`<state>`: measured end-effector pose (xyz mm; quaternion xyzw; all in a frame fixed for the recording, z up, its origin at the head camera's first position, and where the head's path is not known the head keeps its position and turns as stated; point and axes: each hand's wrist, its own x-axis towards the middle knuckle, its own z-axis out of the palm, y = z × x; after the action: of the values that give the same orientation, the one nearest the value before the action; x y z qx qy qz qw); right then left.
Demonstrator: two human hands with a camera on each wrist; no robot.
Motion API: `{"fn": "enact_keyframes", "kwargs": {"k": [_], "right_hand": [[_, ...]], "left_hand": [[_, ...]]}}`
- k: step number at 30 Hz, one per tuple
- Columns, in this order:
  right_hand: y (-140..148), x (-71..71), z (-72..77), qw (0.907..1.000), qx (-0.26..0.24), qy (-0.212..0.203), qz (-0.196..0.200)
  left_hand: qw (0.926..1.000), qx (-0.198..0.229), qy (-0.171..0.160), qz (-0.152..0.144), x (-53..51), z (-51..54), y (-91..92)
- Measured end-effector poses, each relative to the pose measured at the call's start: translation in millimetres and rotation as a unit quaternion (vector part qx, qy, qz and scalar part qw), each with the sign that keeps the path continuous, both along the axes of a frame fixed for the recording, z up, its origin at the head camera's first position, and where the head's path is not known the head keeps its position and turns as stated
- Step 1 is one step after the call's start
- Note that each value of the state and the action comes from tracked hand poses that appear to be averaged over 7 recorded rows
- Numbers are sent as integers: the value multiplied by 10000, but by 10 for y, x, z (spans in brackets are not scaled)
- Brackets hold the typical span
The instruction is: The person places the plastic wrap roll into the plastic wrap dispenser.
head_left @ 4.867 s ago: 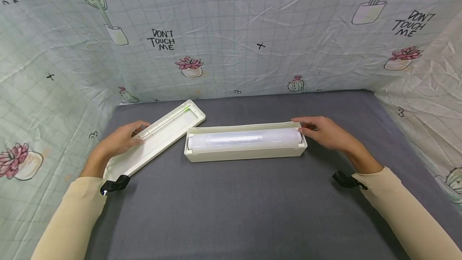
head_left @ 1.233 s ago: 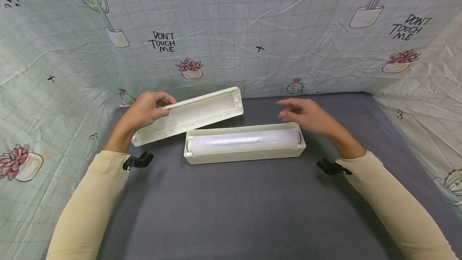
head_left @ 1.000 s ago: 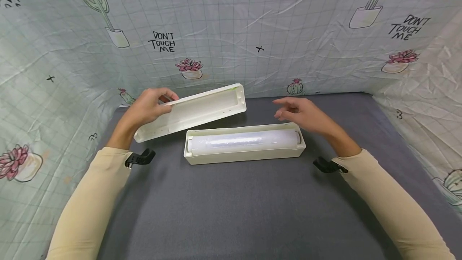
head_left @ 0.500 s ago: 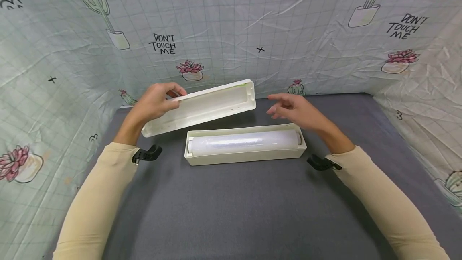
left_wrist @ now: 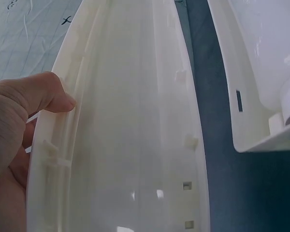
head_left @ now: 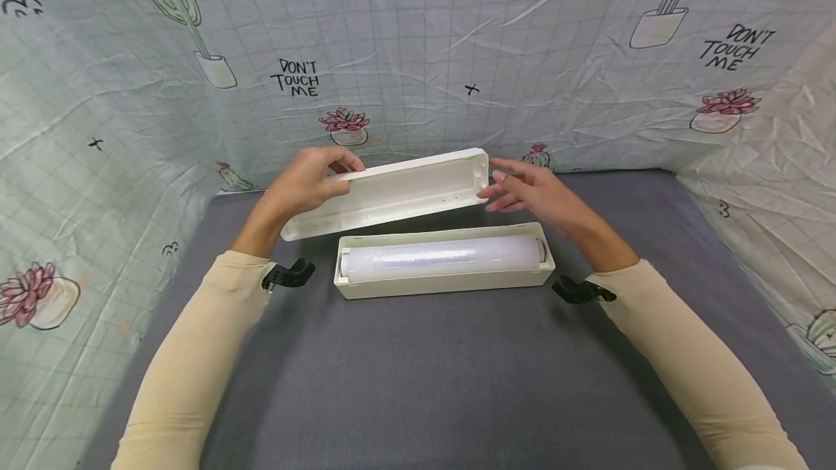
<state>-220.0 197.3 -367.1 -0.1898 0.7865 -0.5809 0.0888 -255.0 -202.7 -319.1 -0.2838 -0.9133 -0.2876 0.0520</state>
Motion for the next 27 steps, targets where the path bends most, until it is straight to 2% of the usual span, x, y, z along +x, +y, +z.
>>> {"fn": "enact_keyframes", "kwargs": {"k": [13, 22, 27], "right_hand": [[148, -61, -65, 9989, -118, -464, -12], [218, -103, -112, 9987, -121, -504, -35], [255, -114, -146, 9994, -82, -305, -165]], "left_hand": [[9992, 30, 195, -360, 0, -36, 261], [9971, -45, 365, -671, -19, -55, 379], [9969, -82, 283, -729, -6, -59, 399]]}}
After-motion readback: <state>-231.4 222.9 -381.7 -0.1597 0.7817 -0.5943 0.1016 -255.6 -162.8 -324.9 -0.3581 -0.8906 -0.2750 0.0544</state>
